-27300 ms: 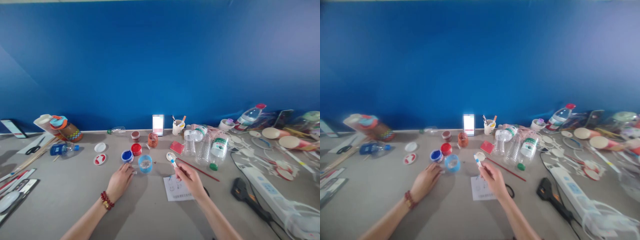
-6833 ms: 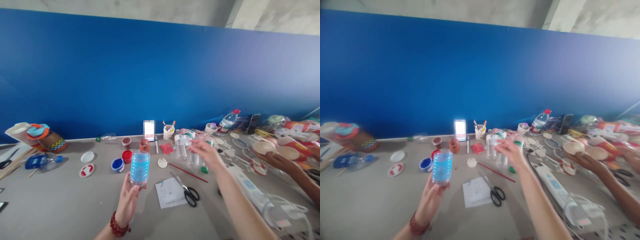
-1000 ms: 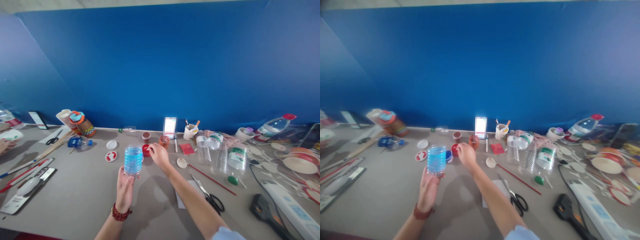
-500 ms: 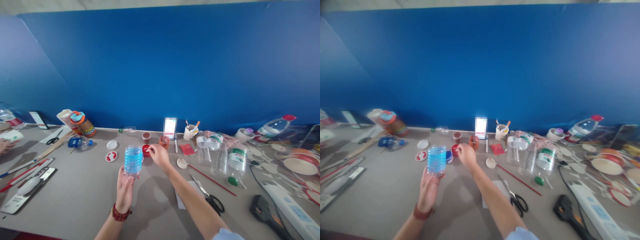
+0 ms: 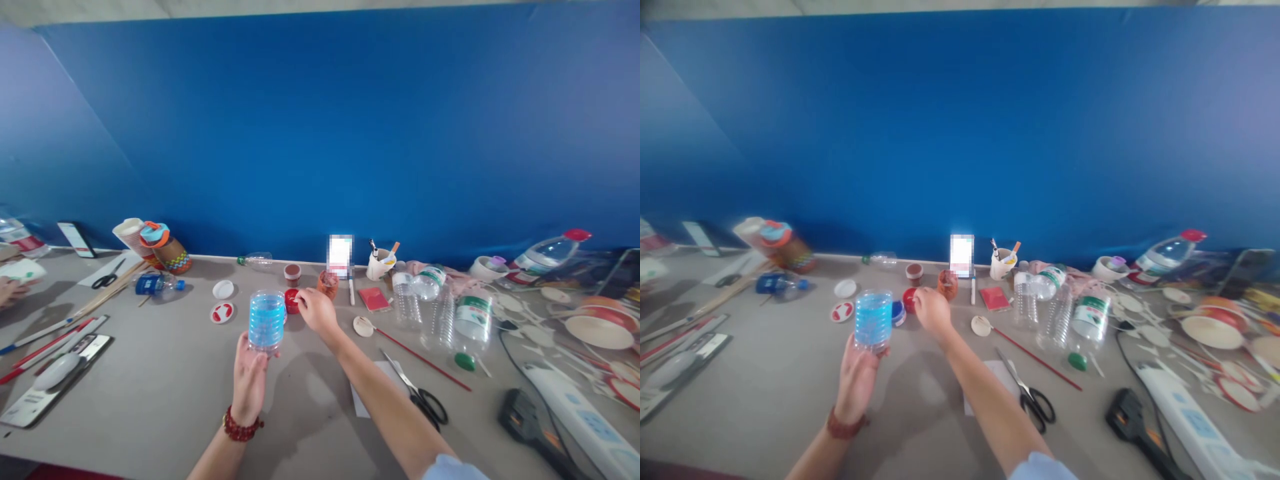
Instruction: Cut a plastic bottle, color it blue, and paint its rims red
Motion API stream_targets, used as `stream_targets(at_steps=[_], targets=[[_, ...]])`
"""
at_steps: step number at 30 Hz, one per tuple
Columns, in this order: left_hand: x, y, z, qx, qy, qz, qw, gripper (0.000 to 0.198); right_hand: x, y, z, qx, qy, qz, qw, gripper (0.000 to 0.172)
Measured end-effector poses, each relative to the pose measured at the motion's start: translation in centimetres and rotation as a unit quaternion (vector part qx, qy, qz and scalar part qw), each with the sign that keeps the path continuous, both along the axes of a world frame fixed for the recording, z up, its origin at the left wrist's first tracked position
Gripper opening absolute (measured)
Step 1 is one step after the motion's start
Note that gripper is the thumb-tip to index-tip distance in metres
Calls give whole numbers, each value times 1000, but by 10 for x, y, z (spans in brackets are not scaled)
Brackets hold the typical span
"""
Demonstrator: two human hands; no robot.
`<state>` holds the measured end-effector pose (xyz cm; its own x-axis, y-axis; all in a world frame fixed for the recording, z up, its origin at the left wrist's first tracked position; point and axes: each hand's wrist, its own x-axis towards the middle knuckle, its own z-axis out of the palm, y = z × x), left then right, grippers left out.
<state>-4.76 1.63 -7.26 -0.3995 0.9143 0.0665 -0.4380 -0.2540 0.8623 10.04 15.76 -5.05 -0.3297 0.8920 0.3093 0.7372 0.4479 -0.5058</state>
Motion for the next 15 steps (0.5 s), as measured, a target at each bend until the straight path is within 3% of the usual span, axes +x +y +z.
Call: stream_targets(at_steps=[15], targets=[[1,-1,0,1,0,6,1000,46,2,0,5,-19,29,6,999,20]])
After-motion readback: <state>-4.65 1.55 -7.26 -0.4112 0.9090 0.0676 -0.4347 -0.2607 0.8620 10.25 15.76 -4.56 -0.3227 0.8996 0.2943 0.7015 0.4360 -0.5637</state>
